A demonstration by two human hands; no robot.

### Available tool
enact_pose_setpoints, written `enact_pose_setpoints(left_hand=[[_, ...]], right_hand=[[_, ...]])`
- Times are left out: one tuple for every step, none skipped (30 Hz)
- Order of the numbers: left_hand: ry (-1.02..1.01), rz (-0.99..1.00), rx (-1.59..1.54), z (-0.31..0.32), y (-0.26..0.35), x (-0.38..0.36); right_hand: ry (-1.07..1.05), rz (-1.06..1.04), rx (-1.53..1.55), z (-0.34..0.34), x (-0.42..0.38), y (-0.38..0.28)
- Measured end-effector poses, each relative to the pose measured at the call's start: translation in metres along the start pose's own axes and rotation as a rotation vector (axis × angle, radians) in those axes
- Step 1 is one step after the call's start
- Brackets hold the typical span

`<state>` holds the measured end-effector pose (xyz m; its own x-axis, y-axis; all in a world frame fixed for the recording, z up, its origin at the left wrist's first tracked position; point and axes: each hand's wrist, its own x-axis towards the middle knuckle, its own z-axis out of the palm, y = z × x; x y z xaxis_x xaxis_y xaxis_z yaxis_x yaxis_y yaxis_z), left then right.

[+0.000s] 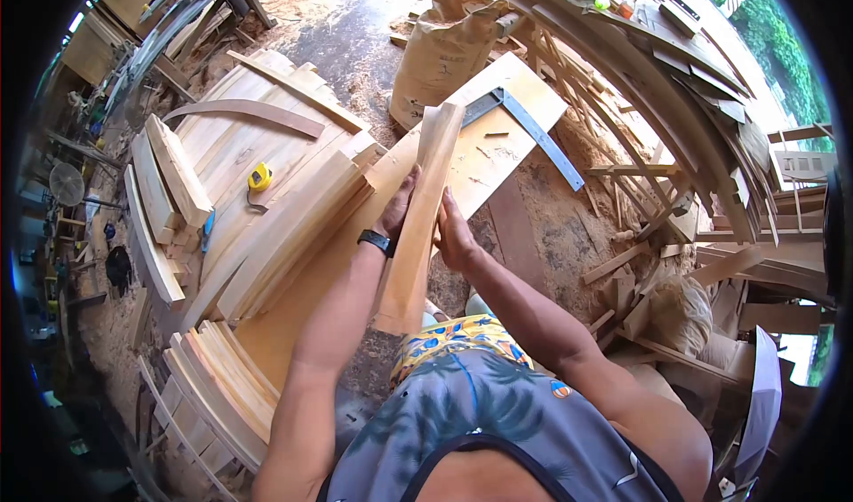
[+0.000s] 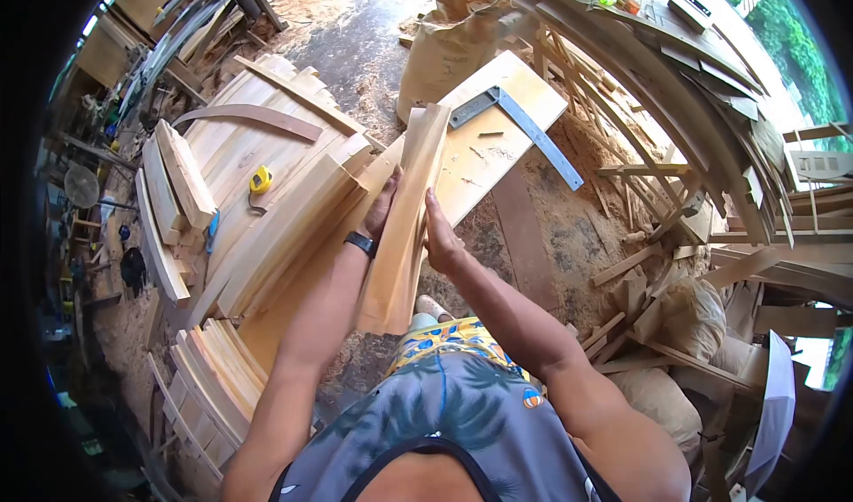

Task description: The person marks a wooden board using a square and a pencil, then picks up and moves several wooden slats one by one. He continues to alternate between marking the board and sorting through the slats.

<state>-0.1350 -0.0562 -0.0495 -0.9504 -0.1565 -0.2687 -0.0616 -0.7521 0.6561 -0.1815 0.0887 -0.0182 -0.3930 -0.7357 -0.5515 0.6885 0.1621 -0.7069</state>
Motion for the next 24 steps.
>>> enact_pose_setpoints(left_hand=[[-0.023, 0.02, 0.07, -0.005, 0.003, -0.008], [-0.046, 0.042, 0.143, -0.009, 0.008, -0.013], [-0.05, 0.037, 0.147, -0.018, 0.011, -0.015], [-0.063, 0.001, 0.204, -0.027, 0.012, -0.016], [-0.077, -0.036, 0.261, -0.033, 0.012, -0.016], [-0.084, -0.04, 0.266, -0.031, 0.014, -0.016], [-0.11, -0.091, 0.235, -0.026, 0.016, -0.018], [-0.134, -0.144, 0.202, -0.021, 0.018, -0.019], [-0.141, -0.15, 0.201, -0.017, 0.021, -0.019], [-0.15, -0.168, 0.23, -0.014, 0.025, -0.02], [-0.156, -0.186, 0.258, -0.011, 0.028, -0.021], [-0.158, -0.189, 0.256, -0.012, 0.027, -0.021], [-0.157, -0.194, 0.229, -0.016, 0.025, -0.02], [-0.154, -0.196, 0.202, -0.019, 0.024, -0.019], [-0.149, -0.19, 0.202, -0.021, 0.024, -0.017], [-0.151, -0.195, 0.177, -0.022, 0.022, -0.018], [-0.154, -0.198, 0.156, -0.024, 0.022, -0.017], [-0.15, -0.194, 0.161, -0.025, 0.024, -0.017], [-0.155, -0.152, 0.229, -0.025, 0.025, -0.017], [-0.156, -0.111, 0.29, -0.024, 0.022, -0.019], [-0.145, -0.108, 0.289, -0.026, 0.019, -0.021], [-0.128, -0.104, 0.294, -0.028, 0.02, -0.022], [-0.112, -0.099, 0.3, -0.03, 0.022, -0.022], [-0.102, -0.096, 0.298, -0.029, 0.026, -0.023]], right_hand=[[0.038, 0.005, -0.004, 0.006, -0.004, 0.007], [0.075, 0.009, -0.007, 0.014, -0.006, 0.013], [0.078, 0.006, -0.002, 0.022, -0.006, 0.018], [0.112, -0.072, 0.045, 0.029, -0.007, 0.023], [0.147, -0.15, 0.091, 0.035, -0.007, 0.027], [0.152, -0.156, 0.097, 0.035, 0.002, 0.036], [0.103, -0.189, 0.218, 0.029, 0.016, 0.051], [0.055, -0.22, 0.337, 0.026, 0.024, 0.06], [0.063, -0.223, 0.34, 0.03, 0.022, 0.059], [0.073, -0.242, 0.364, 0.033, 0.02, 0.057], [0.082, -0.257, 0.388, 0.036, 0.018, 0.055], [0.085, -0.257, 0.389, 0.036, 0.021, 0.058], [0.125, -0.274, 0.363, 0.034, 0.027, 0.063], [0.162, -0.29, 0.336, 0.033, 0.035, 0.068], [0.188, -0.321, 0.336, 0.035, 0.04, 0.07], [0.181, -0.316, 0.334, 0.034, 0.039, 0.072], [0.135, -0.317, 0.338, 0.031, 0.039, 0.074], [0.087, -0.321, 0.343, 0.031, 0.04, 0.074], [0.08, -0.32, 0.344, 0.03, 0.042, 0.073], [0.08, -0.286, 0.303, 0.027, 0.041, 0.073], [0.078, -0.252, 0.262, 0.024, 0.039, 0.074], [0.069, -0.247, 0.263, 0.027, 0.027, 0.062], [0.098, -0.18, 0.175, 0.026, 0.013, 0.049], [0.129, -0.109, 0.084, 0.024, 0.0, 0.036]])
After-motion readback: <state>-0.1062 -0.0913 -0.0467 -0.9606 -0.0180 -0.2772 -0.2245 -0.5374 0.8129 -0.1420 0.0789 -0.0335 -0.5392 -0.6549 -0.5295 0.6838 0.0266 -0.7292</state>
